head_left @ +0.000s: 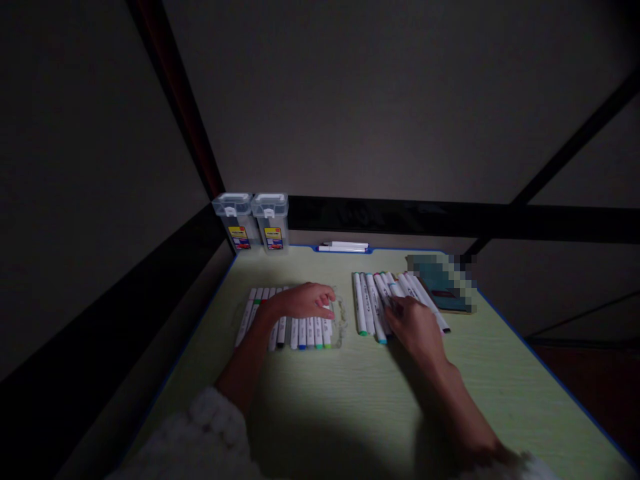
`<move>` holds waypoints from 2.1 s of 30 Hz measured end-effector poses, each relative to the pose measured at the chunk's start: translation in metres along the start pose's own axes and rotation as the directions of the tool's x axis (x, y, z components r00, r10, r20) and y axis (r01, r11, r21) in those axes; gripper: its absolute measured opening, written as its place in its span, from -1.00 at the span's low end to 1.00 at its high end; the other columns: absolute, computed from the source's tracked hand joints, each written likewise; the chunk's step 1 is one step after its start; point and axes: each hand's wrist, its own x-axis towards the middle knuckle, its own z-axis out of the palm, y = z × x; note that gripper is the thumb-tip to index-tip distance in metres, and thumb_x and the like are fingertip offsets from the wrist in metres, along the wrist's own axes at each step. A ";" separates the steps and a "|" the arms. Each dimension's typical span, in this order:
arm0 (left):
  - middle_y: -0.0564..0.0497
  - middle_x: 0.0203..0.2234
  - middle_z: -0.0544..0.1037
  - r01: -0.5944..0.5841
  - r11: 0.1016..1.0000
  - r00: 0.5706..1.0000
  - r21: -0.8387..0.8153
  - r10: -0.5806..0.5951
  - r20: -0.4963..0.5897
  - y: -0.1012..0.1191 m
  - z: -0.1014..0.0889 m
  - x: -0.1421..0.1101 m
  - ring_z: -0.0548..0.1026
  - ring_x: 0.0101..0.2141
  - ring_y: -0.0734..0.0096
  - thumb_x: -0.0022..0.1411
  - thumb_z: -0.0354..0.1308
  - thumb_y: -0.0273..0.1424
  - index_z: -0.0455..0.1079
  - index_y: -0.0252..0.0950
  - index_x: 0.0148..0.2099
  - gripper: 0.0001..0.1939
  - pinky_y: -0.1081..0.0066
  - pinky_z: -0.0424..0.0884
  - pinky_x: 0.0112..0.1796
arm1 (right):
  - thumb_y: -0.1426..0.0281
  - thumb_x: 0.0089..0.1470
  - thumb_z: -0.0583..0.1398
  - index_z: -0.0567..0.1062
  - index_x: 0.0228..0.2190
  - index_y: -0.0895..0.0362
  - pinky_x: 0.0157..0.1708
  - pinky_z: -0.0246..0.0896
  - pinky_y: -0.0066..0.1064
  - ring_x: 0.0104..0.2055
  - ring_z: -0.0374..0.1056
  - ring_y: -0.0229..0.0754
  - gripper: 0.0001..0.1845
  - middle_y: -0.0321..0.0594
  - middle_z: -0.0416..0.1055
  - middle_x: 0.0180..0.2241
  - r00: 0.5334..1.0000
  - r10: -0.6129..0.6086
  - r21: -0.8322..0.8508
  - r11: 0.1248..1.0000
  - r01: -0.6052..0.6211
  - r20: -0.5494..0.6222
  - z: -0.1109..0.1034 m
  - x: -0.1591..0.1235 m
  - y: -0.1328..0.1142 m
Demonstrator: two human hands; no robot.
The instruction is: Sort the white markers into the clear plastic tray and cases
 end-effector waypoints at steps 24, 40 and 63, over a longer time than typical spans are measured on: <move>-0.04 -0.28 0.47 0.047 0.997 0.998 0.059 -0.049 0.034 -0.001 0.001 0.001 0.42 -0.24 0.33 -0.03 0.14 -0.37 0.34 -0.34 -0.20 -0.71 0.42 0.31 -0.25 | 0.25 0.04 0.03 0.42 -0.22 0.08 -0.56 -0.06 -0.41 -0.40 0.37 -0.11 -0.70 -0.17 0.45 -0.36 0.990 0.111 -0.109 0.989 -0.102 0.087 -0.009 -0.004 -0.014; -0.03 -0.28 0.48 0.045 0.996 0.999 0.074 -0.046 0.016 -0.001 0.001 0.000 0.43 -0.25 0.36 -0.02 0.14 -0.37 0.34 -0.33 -0.20 -0.72 0.43 0.31 -0.24 | 0.26 0.07 0.00 0.40 -0.17 0.12 -0.56 -0.04 -0.42 -0.42 0.35 -0.15 -0.66 -0.17 0.44 -0.35 0.998 0.066 -0.065 0.996 -0.064 0.025 -0.009 -0.005 -0.014; -0.10 -0.22 0.48 0.059 0.987 0.997 0.151 -0.050 -0.064 -0.004 -0.013 -0.007 0.42 -0.21 0.34 0.03 0.10 -0.34 0.31 -0.37 -0.12 -0.65 0.41 0.31 -0.19 | 0.41 0.09 -0.04 0.44 -0.37 0.11 -0.51 -0.01 -0.48 -0.44 0.33 -0.26 -0.74 -0.24 0.42 -0.40 0.951 -0.295 0.078 0.954 0.288 0.092 -0.006 -0.022 -0.045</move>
